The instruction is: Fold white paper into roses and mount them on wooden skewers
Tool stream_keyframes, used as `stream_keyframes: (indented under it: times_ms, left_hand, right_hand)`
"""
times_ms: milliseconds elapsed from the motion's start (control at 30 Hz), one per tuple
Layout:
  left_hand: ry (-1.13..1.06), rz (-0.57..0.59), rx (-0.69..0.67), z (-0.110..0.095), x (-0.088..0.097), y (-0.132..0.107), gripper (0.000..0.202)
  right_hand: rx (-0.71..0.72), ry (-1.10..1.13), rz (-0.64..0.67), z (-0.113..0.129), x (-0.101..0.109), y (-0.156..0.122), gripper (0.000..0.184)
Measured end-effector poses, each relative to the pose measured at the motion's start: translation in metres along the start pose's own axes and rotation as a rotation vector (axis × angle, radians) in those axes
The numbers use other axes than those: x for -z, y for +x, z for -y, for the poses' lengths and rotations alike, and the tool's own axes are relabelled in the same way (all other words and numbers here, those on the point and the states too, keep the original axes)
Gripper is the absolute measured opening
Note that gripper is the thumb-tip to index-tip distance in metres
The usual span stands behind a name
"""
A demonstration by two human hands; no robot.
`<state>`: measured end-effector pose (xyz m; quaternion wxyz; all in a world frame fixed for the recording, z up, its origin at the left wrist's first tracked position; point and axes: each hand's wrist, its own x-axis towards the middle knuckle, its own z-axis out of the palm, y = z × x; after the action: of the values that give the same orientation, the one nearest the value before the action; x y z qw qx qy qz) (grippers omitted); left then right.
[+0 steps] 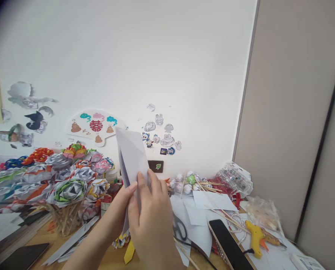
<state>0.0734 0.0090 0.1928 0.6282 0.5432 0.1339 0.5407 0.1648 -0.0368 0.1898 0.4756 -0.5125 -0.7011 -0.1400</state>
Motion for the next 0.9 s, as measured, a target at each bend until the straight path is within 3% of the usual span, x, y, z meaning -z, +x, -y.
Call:
stream_keyframes:
  times_ms: [267,400,700,900]
  left_hand:
    - [-0.163,-0.108,0.131,0.003,-0.001,-0.003,0.054]
    - [-0.266,-0.087,0.142,0.001,0.001,-0.002,0.059]
    - [-0.486,-0.118,0.108,0.009,-0.009,-0.004,0.073]
    - [-0.523,-0.119,0.128,0.009,-0.013,-0.009,0.081]
  right_hand:
    - [-0.035,0.082,0.149,-0.001,-0.001,-0.003,0.045]
    - [-0.037,0.112,0.200,-0.001,0.000,-0.003,0.045]
    - [0.027,0.035,0.075,0.000,-0.019,-0.004,0.045]
    - [0.072,-0.027,0.006,0.000,-0.022,-0.005,0.045]
